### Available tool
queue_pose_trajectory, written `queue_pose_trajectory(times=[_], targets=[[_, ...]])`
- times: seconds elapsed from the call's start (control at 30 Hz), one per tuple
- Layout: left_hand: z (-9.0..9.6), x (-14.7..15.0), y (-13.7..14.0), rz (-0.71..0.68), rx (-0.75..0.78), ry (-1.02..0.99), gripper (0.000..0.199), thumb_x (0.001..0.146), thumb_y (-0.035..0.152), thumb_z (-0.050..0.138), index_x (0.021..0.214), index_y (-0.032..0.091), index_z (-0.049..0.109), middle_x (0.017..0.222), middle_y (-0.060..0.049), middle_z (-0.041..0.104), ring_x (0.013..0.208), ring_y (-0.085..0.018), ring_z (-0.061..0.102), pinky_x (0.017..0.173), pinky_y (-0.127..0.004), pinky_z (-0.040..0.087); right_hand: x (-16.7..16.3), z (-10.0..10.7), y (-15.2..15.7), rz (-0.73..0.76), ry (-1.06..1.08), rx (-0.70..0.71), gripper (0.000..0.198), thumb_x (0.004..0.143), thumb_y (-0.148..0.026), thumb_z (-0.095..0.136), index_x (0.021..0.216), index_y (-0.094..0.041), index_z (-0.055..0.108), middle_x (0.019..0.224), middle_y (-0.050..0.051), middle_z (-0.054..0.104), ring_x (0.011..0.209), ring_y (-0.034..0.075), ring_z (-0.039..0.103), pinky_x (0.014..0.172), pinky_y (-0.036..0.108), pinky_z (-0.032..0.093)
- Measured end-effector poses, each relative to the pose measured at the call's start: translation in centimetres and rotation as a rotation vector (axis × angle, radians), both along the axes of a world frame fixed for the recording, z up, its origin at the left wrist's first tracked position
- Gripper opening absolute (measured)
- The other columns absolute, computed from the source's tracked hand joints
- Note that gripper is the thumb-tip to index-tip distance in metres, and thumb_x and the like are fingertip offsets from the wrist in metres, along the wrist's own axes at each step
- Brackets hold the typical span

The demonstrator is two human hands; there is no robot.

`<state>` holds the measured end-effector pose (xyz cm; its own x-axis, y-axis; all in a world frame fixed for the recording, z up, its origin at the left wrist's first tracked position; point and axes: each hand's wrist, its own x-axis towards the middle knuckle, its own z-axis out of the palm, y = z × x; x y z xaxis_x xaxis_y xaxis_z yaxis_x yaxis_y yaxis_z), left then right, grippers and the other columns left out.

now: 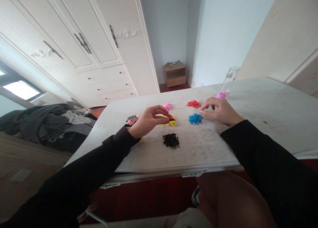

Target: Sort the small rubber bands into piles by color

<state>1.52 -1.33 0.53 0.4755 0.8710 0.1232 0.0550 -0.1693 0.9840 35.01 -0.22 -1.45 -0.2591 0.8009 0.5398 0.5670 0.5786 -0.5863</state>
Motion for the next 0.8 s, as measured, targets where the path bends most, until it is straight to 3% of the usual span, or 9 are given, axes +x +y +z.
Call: queue_pose_trajectory(times=[0.17,0.33,0.47,0.6,0.8], targets=[[0.2,0.2,-0.1,0.020,0.000,-0.001,0.034,0.075,0.024,0.096,0.095,0.014,0.071,0.094,-0.004,0.079,0.082,-0.015,0.077,0.079,-0.029,0.062,-0.8,0.5,-0.2,-0.012,-0.046,0.117,0.011,0.082,-0.032,0.074,0.074,-0.026,0.074,0.079,0.004,0.077,0.076,0.024,0.065,0.066,0.037,0.044],[0.2,0.3,-0.2,0.020,-0.027,-0.001,0.040,0.072,0.029,0.098,0.096,0.015,0.070,0.094,-0.005,0.080,0.079,-0.016,0.076,0.077,-0.030,0.062,-4.1,1.9,-1.3,0.064,-0.082,0.243,0.008,0.088,-0.030,0.076,0.082,-0.024,0.076,0.086,0.005,0.080,0.086,0.026,0.070,0.081,0.042,0.054],[0.3,0.3,-0.3,0.007,-0.025,-0.007,0.039,0.073,0.029,0.097,0.097,0.015,0.070,0.094,-0.005,0.080,0.082,-0.017,0.077,0.080,-0.032,0.063,-7.8,2.4,-2.2,0.212,-0.083,0.217,0.011,0.095,-0.031,0.076,0.100,-0.023,0.082,0.094,0.007,0.082,0.089,0.025,0.072,0.082,0.041,0.056],[0.3,0.2,-0.3,-0.005,-0.009,-0.005,0.035,0.075,0.026,0.095,0.098,0.014,0.071,0.095,-0.004,0.079,0.081,-0.016,0.076,0.080,-0.031,0.063,-10.2,2.1,-2.3,0.351,-0.081,0.150,0.012,0.095,-0.018,0.073,0.099,-0.024,0.084,0.095,0.005,0.083,0.090,0.023,0.074,0.084,0.039,0.057],[0.2,0.3,-0.3,-0.002,-0.044,-0.048,0.035,0.075,0.022,0.095,0.098,0.015,0.069,0.096,-0.004,0.077,0.095,-0.021,0.081,0.082,-0.030,0.064,-9.5,3.6,-1.2,0.274,-0.040,0.151,0.016,0.091,-0.014,0.071,0.090,-0.023,0.084,0.085,0.004,0.080,0.079,0.020,0.072,0.077,0.035,0.056]])
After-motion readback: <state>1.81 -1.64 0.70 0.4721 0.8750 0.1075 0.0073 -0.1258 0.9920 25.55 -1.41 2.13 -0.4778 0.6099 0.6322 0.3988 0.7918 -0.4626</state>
